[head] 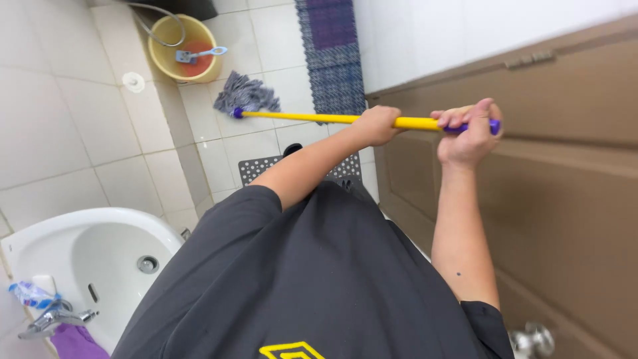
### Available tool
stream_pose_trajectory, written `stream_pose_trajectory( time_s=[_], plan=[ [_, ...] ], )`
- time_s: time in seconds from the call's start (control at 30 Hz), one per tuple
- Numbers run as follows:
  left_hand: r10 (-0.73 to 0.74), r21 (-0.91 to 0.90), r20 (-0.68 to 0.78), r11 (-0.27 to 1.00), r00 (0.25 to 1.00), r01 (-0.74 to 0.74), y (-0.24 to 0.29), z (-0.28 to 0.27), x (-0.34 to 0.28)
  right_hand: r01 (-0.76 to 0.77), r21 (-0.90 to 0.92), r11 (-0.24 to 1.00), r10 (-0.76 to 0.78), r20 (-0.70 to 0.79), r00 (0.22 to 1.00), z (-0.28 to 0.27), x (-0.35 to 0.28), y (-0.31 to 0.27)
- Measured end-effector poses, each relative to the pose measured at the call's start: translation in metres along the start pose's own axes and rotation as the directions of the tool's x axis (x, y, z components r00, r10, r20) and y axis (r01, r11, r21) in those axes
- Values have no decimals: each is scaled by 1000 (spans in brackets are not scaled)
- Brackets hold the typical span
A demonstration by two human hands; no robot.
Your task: The person mops the tiled bathroom floor using a yellow-handled mop, moving around a mat and near a bucket. The person then picks up a handheld shower head and rinses the mop head with water.
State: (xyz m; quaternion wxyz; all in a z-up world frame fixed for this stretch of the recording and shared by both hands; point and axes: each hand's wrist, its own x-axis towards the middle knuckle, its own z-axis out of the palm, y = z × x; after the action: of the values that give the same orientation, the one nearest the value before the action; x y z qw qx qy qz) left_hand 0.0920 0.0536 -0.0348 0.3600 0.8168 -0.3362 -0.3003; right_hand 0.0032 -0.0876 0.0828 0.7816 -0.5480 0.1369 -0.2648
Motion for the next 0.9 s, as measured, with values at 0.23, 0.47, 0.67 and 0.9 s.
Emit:
stream_pose_trajectory(
  time_s=[0.23, 0.47, 0.67, 0.9],
  plan=[
    [-198, -97, -251, 979, 947, 179, -85, -59, -27, -251, 12, 968, 229, 376, 898, 99, 61, 54],
    [-315, -281, -625, 944, 715, 171, -123, -152, 3, -301, 11, 954, 232, 611, 757, 206, 175, 105],
    [-387, -299, -831, 917, 400, 265, -152, -195, 31, -312, -104, 944, 223, 900, 374, 263, 249, 123],
    [-465, -411, -881, 844, 88, 344, -129, -196, 33, -407, -263, 875, 197, 961, -196, 310, 285, 94]
  ],
)
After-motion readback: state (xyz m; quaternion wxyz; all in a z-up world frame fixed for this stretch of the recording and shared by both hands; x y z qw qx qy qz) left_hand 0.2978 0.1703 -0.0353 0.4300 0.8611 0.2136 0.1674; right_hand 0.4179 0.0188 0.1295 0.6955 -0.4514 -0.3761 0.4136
